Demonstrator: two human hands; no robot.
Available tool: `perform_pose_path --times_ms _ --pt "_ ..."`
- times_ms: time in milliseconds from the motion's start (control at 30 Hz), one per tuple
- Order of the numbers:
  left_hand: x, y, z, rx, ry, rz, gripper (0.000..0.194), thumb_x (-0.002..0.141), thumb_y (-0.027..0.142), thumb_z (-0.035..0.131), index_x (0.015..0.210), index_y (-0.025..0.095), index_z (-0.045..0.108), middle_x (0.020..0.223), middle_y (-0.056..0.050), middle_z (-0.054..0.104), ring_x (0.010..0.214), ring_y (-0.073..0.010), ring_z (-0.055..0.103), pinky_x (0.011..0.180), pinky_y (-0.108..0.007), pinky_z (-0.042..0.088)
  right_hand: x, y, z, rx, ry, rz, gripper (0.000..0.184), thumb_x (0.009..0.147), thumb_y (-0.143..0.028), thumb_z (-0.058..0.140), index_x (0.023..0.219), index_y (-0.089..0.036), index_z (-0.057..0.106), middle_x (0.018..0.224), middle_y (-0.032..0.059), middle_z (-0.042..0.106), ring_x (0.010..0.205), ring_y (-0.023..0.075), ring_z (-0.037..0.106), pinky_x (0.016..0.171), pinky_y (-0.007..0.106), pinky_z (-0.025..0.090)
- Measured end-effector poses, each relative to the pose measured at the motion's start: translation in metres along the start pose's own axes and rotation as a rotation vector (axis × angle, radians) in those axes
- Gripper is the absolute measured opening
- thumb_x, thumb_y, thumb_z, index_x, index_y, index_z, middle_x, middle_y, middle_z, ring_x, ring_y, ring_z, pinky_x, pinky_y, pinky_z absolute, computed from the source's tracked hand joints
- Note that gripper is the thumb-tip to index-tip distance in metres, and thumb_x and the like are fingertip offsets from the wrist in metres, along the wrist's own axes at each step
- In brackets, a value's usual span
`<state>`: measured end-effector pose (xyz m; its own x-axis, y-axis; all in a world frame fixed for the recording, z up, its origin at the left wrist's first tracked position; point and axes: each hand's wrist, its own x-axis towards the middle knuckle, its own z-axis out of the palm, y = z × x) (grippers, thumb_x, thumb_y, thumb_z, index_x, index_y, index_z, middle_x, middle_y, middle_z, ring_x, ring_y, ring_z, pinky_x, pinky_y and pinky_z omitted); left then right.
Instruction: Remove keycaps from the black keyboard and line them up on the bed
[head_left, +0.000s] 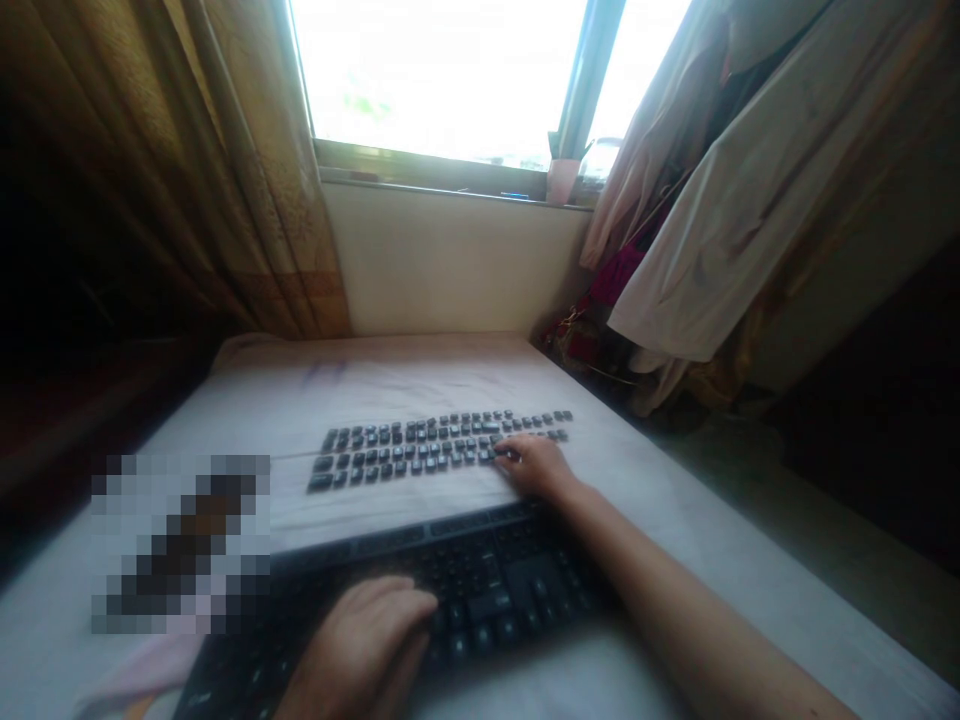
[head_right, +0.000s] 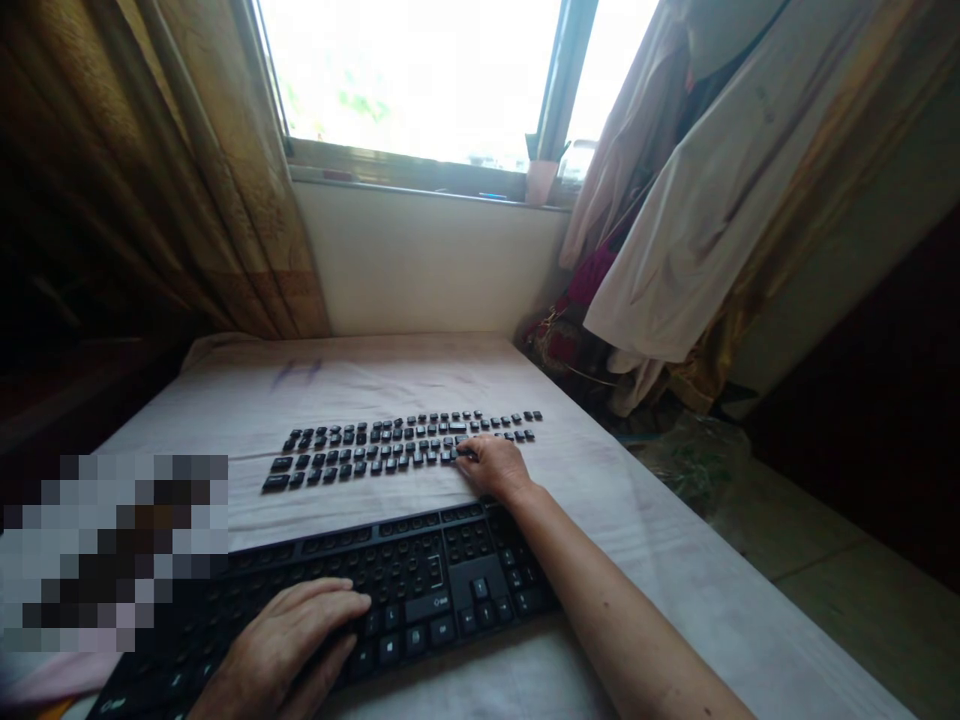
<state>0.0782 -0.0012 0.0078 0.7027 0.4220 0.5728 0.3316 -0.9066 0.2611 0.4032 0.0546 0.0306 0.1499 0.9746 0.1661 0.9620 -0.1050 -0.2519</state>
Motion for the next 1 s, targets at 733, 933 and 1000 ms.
perform_pose_path --times_ms 733,933,1000 --pt "0.005 0.002 -0.004 0.101 -0.055 0.1 0.029 0.087 0.02 0.061 0.116 0.023 0.062 0.105 -0.003 0.078 0.1 -0.0229 0.073 0.084 -0.036 0.063 -0.007 0.012 -0.025 0.568 0.235 0.128 0.023 0.081 -0.041 0.066 0.082 -0.021 0.077 0.083 0.0072 0.077 0.081 0.0239 0.071 0.078 0.034 0.052" --pt "0.006 0.001 -0.005 0.298 -0.111 0.22 0.047 0.08 0.042 0.071 0.121 0.021 0.063 0.118 -0.007 0.075 0.103 -0.0293 0.072 0.081 -0.044 0.064 -0.046 0.038 -0.05 1.026 0.393 0.3 0.061 0.078 -0.077 0.051 0.071 -0.018 0.065 0.062 0.0042 0.067 0.052 0.0151 0.061 0.049 0.026 0.048" --pt "0.004 0.001 -0.003 0.337 -0.134 0.211 0.051 0.079 0.044 0.072 0.124 0.021 0.062 0.121 -0.007 0.073 0.105 -0.0301 0.072 0.083 -0.045 0.063 -0.062 0.042 -0.047 1.153 0.42 0.357 0.061 0.076 -0.078 0.054 0.065 -0.019 0.062 0.058 0.0032 0.064 0.05 0.0138 0.059 0.049 0.025 0.048"
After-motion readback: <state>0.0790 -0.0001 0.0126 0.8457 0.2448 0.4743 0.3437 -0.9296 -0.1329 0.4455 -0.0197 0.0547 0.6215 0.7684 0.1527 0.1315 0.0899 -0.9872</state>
